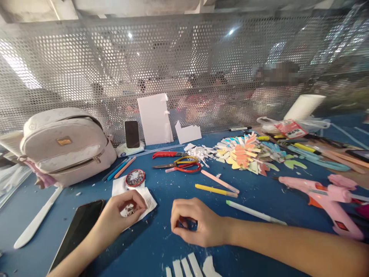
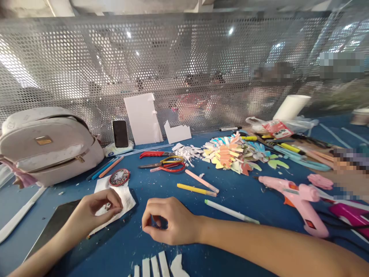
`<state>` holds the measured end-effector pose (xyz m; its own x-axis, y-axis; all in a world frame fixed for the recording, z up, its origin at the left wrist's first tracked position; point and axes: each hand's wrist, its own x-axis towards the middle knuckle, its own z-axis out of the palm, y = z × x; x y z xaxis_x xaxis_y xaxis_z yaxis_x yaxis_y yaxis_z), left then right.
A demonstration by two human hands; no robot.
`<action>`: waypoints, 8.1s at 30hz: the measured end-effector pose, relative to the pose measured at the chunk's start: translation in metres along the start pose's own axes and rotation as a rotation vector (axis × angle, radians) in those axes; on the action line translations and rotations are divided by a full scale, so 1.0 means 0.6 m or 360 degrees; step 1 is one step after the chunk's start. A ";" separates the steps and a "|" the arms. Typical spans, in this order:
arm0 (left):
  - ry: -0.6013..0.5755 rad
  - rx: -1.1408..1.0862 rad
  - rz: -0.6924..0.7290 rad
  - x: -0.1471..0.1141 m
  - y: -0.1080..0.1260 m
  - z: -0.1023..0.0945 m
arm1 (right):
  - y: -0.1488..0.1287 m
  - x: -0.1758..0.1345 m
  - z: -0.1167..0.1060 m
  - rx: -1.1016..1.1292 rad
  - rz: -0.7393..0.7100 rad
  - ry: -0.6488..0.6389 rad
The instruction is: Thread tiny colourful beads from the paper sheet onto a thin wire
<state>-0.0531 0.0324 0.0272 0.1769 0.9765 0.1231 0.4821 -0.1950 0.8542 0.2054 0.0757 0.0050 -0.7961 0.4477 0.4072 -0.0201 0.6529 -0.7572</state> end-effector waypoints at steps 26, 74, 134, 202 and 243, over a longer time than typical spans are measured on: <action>0.0087 -0.0414 -0.0197 -0.050 0.009 0.096 | 0.001 0.001 0.003 0.0142 0.0039 0.0089; 0.0299 -0.0504 -0.0176 -0.054 0.023 0.109 | 0.008 -0.001 0.012 -0.0268 -0.0275 0.0225; -0.0017 -0.0187 0.0061 -0.049 0.012 0.109 | 0.007 -0.002 0.025 -0.0870 -0.0514 0.0108; 0.0282 0.0152 0.0312 -0.054 0.006 0.082 | 0.004 0.003 0.003 -0.0071 -0.0023 0.0089; 0.0206 0.0144 0.0487 -0.064 0.000 0.078 | 0.004 0.002 0.003 -0.0170 -0.0135 -0.0033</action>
<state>-0.0197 -0.0092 -0.0011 0.2171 0.8740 0.4347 0.4987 -0.4821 0.7203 0.2034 0.0767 0.0025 -0.8066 0.3762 0.4560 -0.0240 0.7499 -0.6611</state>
